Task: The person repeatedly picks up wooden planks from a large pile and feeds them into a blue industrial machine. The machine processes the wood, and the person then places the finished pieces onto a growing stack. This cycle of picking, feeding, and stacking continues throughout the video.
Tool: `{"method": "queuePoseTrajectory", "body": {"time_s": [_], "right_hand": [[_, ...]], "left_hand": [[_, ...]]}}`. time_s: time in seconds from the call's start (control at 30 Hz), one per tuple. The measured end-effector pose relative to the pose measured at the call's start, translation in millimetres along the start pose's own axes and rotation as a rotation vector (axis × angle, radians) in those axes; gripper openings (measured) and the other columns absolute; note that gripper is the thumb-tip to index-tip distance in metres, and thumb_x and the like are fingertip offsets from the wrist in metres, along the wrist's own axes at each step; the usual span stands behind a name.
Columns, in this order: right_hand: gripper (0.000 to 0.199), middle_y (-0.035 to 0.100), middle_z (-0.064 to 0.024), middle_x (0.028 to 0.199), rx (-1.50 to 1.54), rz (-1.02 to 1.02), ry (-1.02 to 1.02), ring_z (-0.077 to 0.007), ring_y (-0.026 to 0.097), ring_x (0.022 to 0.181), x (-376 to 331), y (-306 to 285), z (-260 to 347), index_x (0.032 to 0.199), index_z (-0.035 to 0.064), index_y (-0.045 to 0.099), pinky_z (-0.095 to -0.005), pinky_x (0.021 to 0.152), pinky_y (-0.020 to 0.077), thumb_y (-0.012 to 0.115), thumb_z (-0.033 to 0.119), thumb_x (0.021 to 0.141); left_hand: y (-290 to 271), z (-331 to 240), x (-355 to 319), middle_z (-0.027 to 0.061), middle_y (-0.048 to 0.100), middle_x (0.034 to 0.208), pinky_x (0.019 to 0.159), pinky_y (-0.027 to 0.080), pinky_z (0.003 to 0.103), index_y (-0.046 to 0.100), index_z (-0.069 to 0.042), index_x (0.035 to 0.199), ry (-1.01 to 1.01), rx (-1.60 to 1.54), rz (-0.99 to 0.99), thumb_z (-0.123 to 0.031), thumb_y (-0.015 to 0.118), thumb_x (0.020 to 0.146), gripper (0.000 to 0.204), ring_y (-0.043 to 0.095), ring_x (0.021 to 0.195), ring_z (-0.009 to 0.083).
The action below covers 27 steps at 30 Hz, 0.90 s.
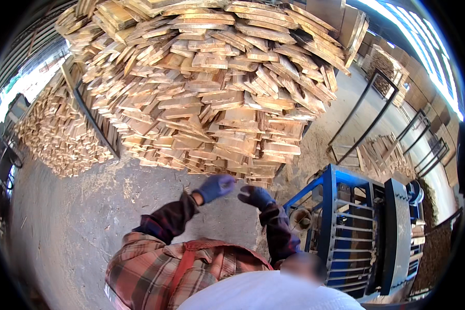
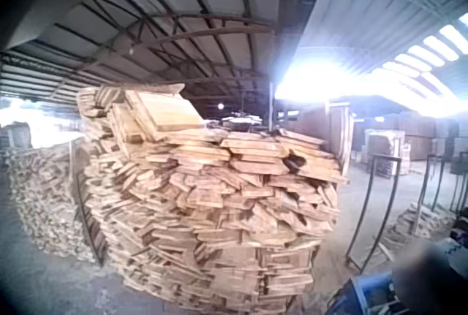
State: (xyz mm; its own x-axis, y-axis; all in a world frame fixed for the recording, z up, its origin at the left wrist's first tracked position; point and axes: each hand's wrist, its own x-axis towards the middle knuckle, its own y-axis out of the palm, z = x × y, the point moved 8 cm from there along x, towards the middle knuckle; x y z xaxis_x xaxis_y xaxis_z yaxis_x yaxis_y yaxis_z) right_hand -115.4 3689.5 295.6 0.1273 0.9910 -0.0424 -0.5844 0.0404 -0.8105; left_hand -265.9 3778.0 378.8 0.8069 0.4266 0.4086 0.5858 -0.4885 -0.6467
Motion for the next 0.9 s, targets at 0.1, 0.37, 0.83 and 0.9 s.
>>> {"method": "queuePoseTrajectory", "body": {"time_s": [0.1,0.37,0.83,0.9], "right_hand": [[0.048,0.072,-0.0170,0.109,0.083,-0.064,-0.016,-0.0334,0.069,0.104,32,-19,29,0.112,0.0065,0.071,-0.0415,0.089,0.0538,0.073,0.045,0.085],[0.032,0.074,-0.0138,0.102,0.181,-0.198,-0.364,-0.0298,0.072,0.097,107,-49,21,0.108,0.0074,0.073,-0.0370,0.086,0.0556,0.076,0.031,0.087],[0.088,0.057,-0.0250,0.137,-0.245,-1.064,-0.631,-0.0377,0.059,0.123,263,-297,488,0.144,-0.0011,0.044,-0.0417,0.101,0.0471,0.080,0.048,0.080],[0.107,0.042,-0.0223,0.152,-0.398,-1.215,-0.635,-0.0386,0.044,0.137,316,-320,531,0.150,0.0032,0.036,-0.0438,0.110,0.0394,0.072,0.070,0.074]], "left_hand": [[-68,16,3,0.0159,0.070,0.092,0.075,0.055,0.040,0.068,-0.008,0.105,-0.041,0.072,-0.023,-0.018,0.069,0.089,0.019,0.069,0.084,0.0340],[-195,15,40,0.0156,0.071,0.101,0.078,0.056,0.040,0.068,-0.008,0.111,0.150,0.179,-0.207,-0.017,0.071,0.089,0.024,0.070,0.090,0.0328],[-388,49,27,0.0174,0.071,0.107,0.082,0.054,0.036,0.069,-0.004,0.114,0.110,0.121,-0.383,-0.011,0.068,0.091,0.024,0.070,0.095,0.0304],[-411,57,29,0.0181,0.070,0.107,0.082,0.054,0.036,0.068,-0.003,0.114,0.236,0.135,-0.393,-0.010,0.067,0.091,0.024,0.069,0.094,0.0324]]}}
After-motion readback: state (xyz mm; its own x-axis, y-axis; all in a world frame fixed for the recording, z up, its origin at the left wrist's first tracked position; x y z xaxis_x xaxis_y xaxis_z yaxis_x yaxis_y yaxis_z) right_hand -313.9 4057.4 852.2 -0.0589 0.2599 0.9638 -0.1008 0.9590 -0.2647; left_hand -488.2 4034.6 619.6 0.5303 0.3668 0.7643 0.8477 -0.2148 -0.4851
